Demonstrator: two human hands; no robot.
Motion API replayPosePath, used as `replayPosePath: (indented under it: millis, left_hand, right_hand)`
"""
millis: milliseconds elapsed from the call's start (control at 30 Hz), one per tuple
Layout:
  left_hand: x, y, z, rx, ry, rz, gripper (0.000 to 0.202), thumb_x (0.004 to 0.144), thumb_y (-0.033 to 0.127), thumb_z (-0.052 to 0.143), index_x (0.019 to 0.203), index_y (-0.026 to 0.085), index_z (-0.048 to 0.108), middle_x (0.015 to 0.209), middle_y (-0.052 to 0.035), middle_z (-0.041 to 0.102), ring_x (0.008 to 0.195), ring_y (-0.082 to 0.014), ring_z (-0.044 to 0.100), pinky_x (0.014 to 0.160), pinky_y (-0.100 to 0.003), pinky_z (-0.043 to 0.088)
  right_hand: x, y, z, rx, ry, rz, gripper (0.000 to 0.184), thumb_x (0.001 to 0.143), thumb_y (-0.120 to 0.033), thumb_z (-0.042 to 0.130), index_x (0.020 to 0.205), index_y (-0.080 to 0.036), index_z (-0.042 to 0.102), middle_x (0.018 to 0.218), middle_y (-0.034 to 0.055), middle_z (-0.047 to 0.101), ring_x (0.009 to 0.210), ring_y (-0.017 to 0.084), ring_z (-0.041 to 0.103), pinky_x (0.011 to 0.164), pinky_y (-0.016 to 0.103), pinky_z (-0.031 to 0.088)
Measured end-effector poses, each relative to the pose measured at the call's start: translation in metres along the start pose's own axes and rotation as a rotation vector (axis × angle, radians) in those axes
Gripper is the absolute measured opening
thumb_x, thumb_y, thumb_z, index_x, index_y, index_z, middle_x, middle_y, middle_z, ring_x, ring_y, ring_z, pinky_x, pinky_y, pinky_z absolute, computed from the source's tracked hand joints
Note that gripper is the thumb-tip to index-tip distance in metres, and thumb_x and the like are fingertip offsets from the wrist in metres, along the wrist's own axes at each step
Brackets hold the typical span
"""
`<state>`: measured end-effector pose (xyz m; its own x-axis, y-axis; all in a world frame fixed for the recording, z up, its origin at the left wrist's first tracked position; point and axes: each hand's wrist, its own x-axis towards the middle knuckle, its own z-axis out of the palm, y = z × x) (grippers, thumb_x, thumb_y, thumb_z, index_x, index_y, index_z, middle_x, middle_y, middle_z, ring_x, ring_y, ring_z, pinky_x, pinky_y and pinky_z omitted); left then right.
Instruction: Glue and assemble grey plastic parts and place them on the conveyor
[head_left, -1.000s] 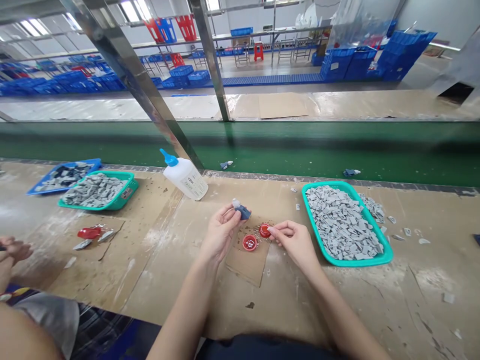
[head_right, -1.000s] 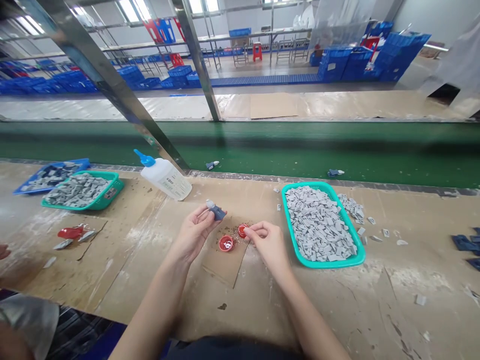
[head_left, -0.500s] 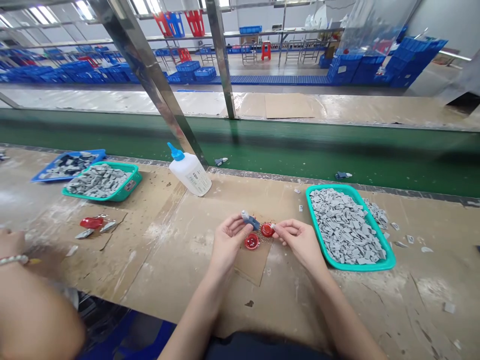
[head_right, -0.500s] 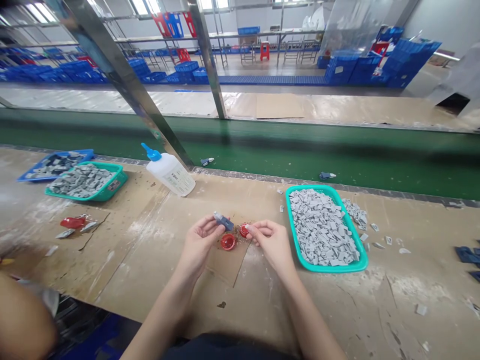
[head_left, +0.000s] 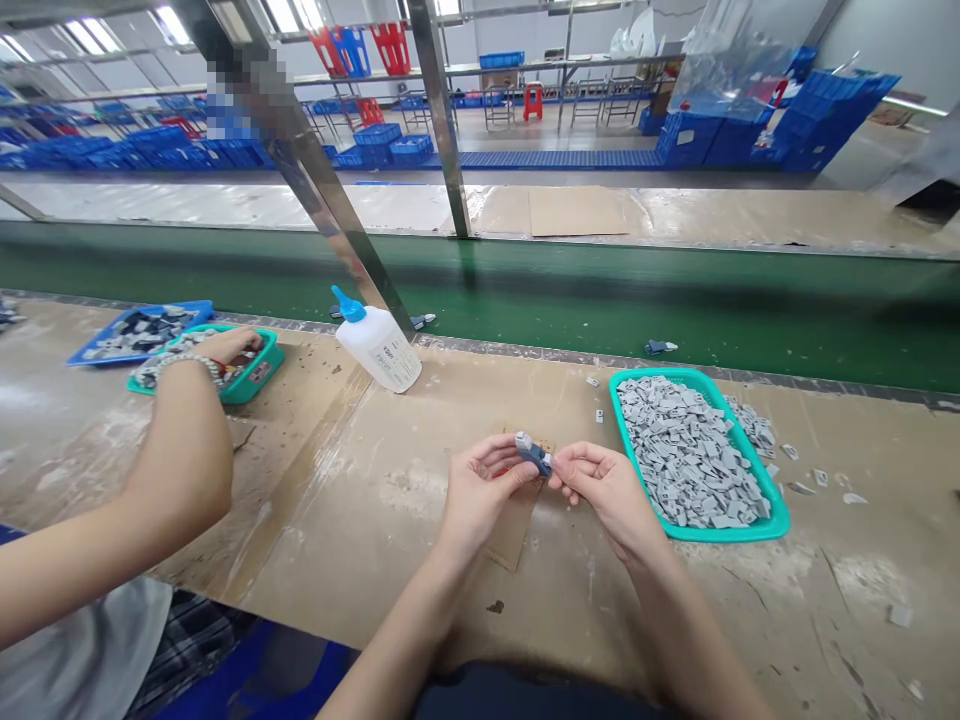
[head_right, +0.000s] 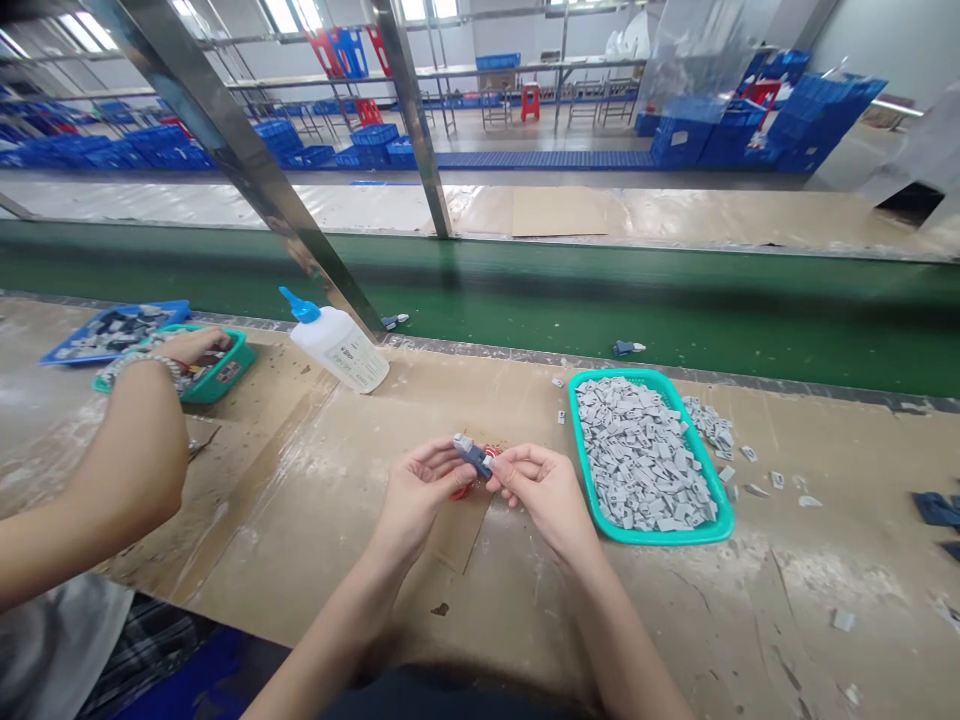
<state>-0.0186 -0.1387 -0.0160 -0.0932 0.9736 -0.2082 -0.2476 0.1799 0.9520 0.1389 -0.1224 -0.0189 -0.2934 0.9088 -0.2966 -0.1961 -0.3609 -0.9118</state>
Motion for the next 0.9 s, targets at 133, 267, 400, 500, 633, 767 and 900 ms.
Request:
replayPosePath:
  millis: [133, 267, 400, 500, 633, 767, 900]
  left_hand:
    - [-0.001, -0.003, 0.001, 0.058, 0.028, 0.004, 0.027, 0.062, 0.02, 0.079, 0.088, 0.016, 0.07, 0.091, -0.0075, 0.073, 0.087, -0.021, 0.068, 0.082, -0.031, 0.053]
    - [-0.003, -0.004, 0.006, 0.086, -0.035, -0.006, 0.022, 0.065, 0.021, 0.076, 0.086, 0.015, 0.073, 0.093, -0.0087, 0.073, 0.081, -0.0225, 0.068, 0.072, -0.033, 0.057]
    - [0.001, -0.001, 0.009, 0.095, -0.108, 0.019, 0.026, 0.066, 0.021, 0.076, 0.091, 0.014, 0.073, 0.095, -0.0093, 0.072, 0.087, -0.0241, 0.067, 0.078, -0.034, 0.056]
    - [0.006, 0.007, 0.011, 0.118, -0.203, 0.0, 0.034, 0.063, 0.019, 0.077, 0.096, 0.014, 0.071, 0.095, -0.0098, 0.072, 0.091, -0.0253, 0.067, 0.08, -0.035, 0.055]
    - [0.013, 0.02, 0.015, 0.124, -0.309, -0.049, 0.037, 0.065, 0.021, 0.076, 0.102, 0.015, 0.069, 0.099, -0.0102, 0.071, 0.094, -0.0252, 0.066, 0.085, -0.037, 0.053]
    - [0.02, 0.029, 0.025, 0.109, -0.464, -0.089, 0.04, 0.073, 0.027, 0.07, 0.111, 0.018, 0.064, 0.11, -0.0105, 0.067, 0.105, -0.0256, 0.061, 0.092, -0.039, 0.048]
    - [0.036, 0.026, 0.027, 0.108, -0.473, -0.042, 0.043, 0.079, 0.032, 0.064, 0.12, 0.019, 0.058, 0.113, -0.0115, 0.063, 0.107, -0.0242, 0.058, 0.093, -0.036, 0.045]
  right_hand:
    - [0.002, -0.001, -0.003, -0.062, -0.008, 0.038, 0.032, 0.07, -0.044, 0.072, 0.078, -0.016, 0.058, 0.063, 0.0043, 0.069, 0.052, 0.009, 0.05, 0.049, 0.02, 0.039]
    - [0.003, 0.0, -0.009, -0.084, -0.06, 0.11, 0.038, 0.068, -0.045, 0.073, 0.082, -0.018, 0.051, 0.058, 0.0021, 0.067, 0.047, 0.009, 0.049, 0.047, 0.02, 0.038]
    - [0.002, 0.002, -0.014, -0.105, -0.032, 0.136, 0.041, 0.068, -0.047, 0.072, 0.087, -0.019, 0.049, 0.047, -0.0025, 0.061, 0.042, 0.009, 0.046, 0.043, 0.019, 0.034]
    - [0.0, 0.0, -0.014, -0.062, 0.007, 0.071, 0.04, 0.068, -0.047, 0.072, 0.085, -0.02, 0.048, 0.05, -0.003, 0.061, 0.044, 0.009, 0.047, 0.043, 0.02, 0.035]
    - [-0.001, -0.006, -0.008, -0.009, 0.012, -0.036, 0.034, 0.07, -0.047, 0.07, 0.076, -0.02, 0.05, 0.055, -0.0019, 0.061, 0.05, 0.011, 0.052, 0.045, 0.02, 0.035]
    - [0.002, -0.015, -0.007, -0.086, 0.168, -0.202, 0.034, 0.069, -0.049, 0.069, 0.07, -0.021, 0.05, 0.055, -0.0015, 0.06, 0.053, 0.014, 0.056, 0.051, 0.024, 0.039]
    - [0.007, -0.02, -0.04, -0.402, 0.424, -0.322, 0.035, 0.082, -0.055, 0.051, 0.082, -0.021, 0.059, 0.073, 0.0054, 0.066, 0.069, 0.02, 0.06, 0.063, 0.03, 0.043]
